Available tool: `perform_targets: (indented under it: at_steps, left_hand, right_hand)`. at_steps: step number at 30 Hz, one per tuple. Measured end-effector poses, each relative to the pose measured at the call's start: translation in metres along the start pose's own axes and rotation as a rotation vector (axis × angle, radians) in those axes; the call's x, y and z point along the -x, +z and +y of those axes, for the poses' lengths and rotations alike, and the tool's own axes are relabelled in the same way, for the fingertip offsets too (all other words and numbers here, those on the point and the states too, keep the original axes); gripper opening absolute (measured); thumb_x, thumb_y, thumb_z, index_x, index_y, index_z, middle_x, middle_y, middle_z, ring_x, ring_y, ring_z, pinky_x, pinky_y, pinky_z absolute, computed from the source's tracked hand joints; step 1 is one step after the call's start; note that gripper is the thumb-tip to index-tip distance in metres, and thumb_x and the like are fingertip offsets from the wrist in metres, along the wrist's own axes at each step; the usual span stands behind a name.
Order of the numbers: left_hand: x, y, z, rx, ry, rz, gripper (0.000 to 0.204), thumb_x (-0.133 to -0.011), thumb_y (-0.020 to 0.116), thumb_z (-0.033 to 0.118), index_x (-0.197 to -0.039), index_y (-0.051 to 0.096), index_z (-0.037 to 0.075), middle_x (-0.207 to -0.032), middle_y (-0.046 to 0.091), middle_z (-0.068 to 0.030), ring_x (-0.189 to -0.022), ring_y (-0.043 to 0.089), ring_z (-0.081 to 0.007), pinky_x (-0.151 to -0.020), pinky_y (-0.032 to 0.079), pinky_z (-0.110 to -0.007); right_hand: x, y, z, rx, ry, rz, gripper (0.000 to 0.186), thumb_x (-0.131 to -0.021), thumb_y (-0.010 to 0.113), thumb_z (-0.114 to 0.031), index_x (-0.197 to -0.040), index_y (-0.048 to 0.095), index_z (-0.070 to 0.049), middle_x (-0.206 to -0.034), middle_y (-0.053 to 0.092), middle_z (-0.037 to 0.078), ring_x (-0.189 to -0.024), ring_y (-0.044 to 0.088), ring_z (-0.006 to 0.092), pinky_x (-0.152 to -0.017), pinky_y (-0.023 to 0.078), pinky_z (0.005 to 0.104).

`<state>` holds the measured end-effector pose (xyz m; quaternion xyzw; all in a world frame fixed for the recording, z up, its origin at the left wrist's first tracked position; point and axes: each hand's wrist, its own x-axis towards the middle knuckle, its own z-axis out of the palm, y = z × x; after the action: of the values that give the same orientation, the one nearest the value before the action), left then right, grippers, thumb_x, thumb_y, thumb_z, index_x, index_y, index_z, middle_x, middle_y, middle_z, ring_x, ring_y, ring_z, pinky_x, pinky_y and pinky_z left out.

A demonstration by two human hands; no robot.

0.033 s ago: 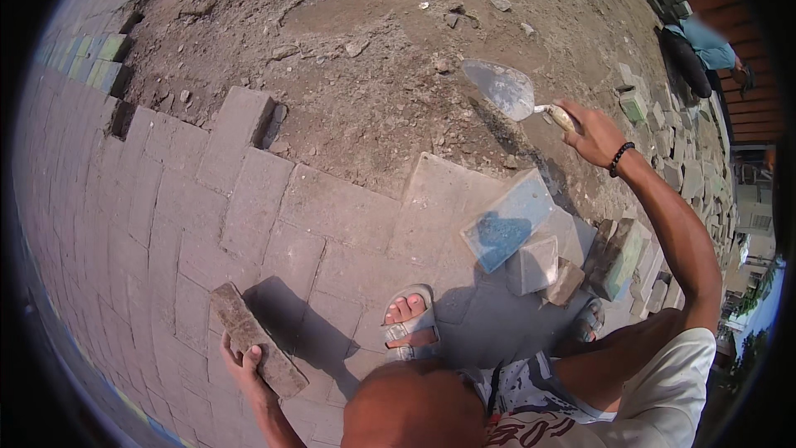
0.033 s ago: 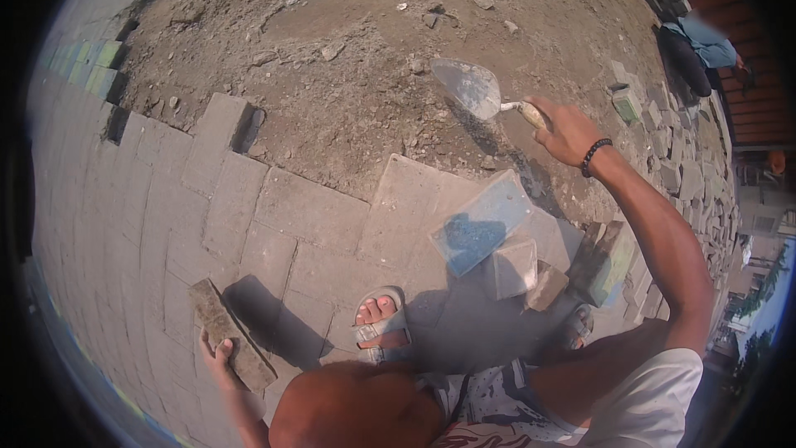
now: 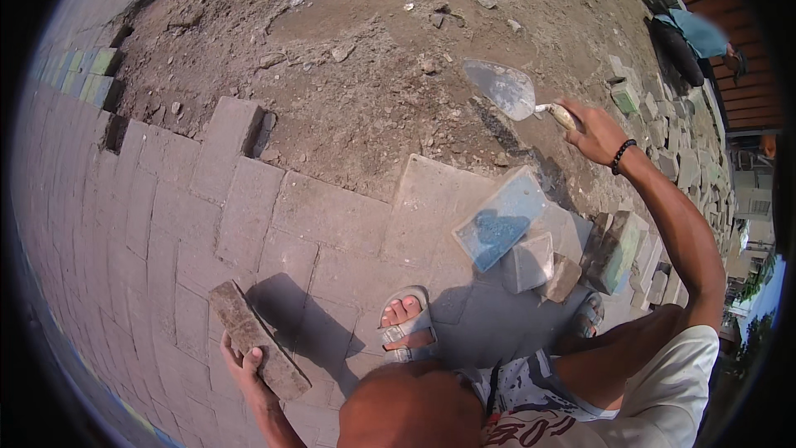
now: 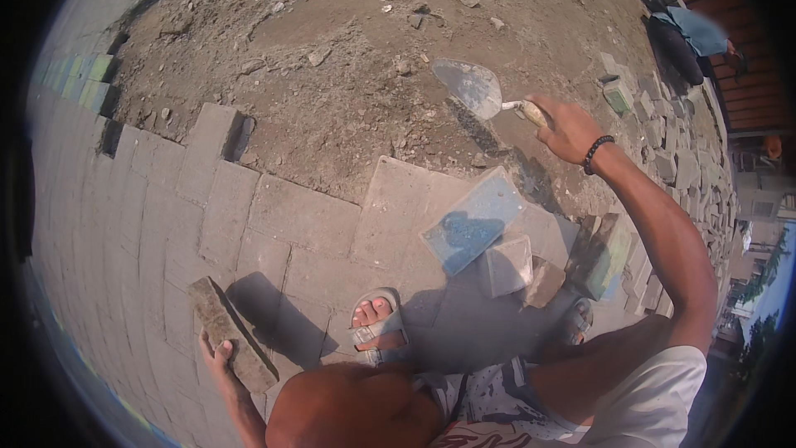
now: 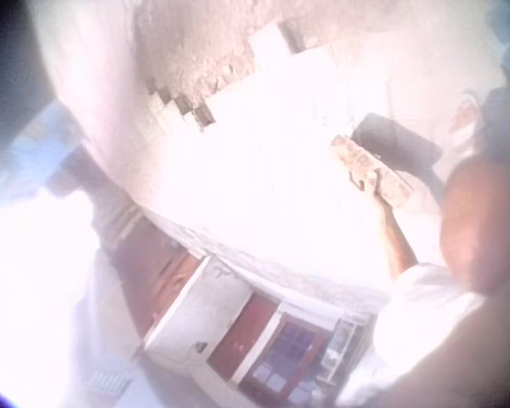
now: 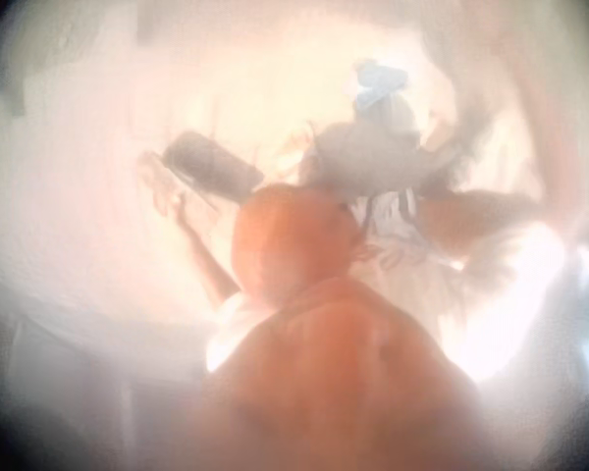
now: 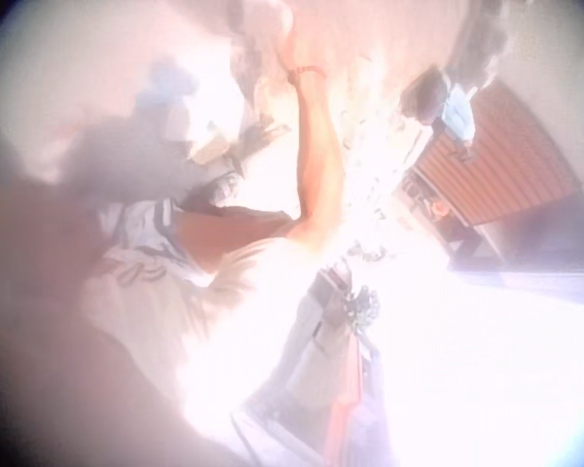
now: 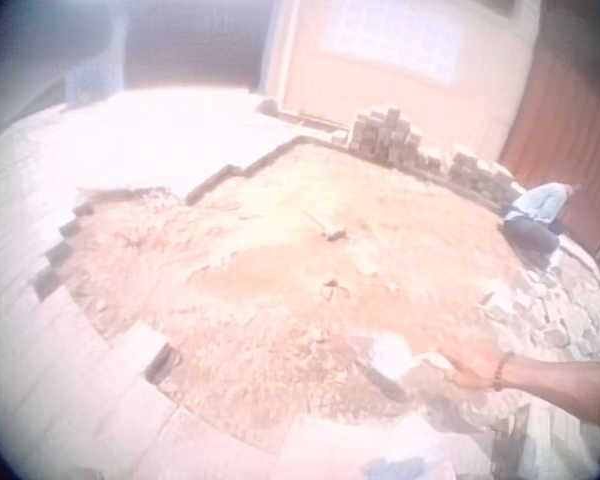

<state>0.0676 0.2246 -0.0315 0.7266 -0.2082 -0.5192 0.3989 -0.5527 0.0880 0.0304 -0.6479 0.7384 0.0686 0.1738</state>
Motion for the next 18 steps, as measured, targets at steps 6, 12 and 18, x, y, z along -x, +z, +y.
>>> perform_targets:
  at_steps: [6, 12, 18]
  left_hand:
    - [-0.01, 0.155, 0.036, 0.127, -0.071, -0.605, 0.083, -0.072, 0.071, 0.036, -0.141, 0.041, 0.002, -0.116, 0.057, -0.0139, -0.101, 0.062, -0.0243, -0.083, 0.054, -0.037]
    - [0.026, 0.306, 0.007, 0.102, -0.391, -1.118, 0.08, -0.08, 0.066, 0.035, -0.147, 0.035, 0.006, -0.124, 0.057, -0.0171, -0.102, 0.062, -0.0262, -0.089, 0.052, -0.039]
    - [0.062, 0.338, -0.049, 0.193, -0.844, -1.176, 0.064, -0.085, 0.064, 0.038, -0.137, 0.052, 0.003, -0.122, 0.064, -0.0143, -0.107, 0.064, -0.0278, -0.095, 0.052, -0.044]
  right_hand:
    - [0.099, -0.04, 0.041, -0.04, 0.218, -0.037, 0.063, -0.074, 0.072, -0.012, -0.133, 0.054, -0.001, -0.111, 0.065, 0.029, -0.101, 0.064, 0.0422, -0.09, 0.05, 0.0424]
    - [0.189, -0.048, 0.051, -0.319, 0.377, -0.018, 0.06, -0.075, 0.074, -0.009, -0.131, 0.056, 0.002, -0.115, 0.067, 0.022, -0.107, 0.064, 0.0316, -0.097, 0.048, 0.0376]
    - [0.242, -0.029, 0.052, -0.266, 0.381, 0.017, 0.056, -0.08, 0.07, -0.012, -0.132, 0.055, -0.002, -0.111, 0.067, 0.026, -0.1, 0.065, 0.0434, -0.089, 0.051, 0.0433]
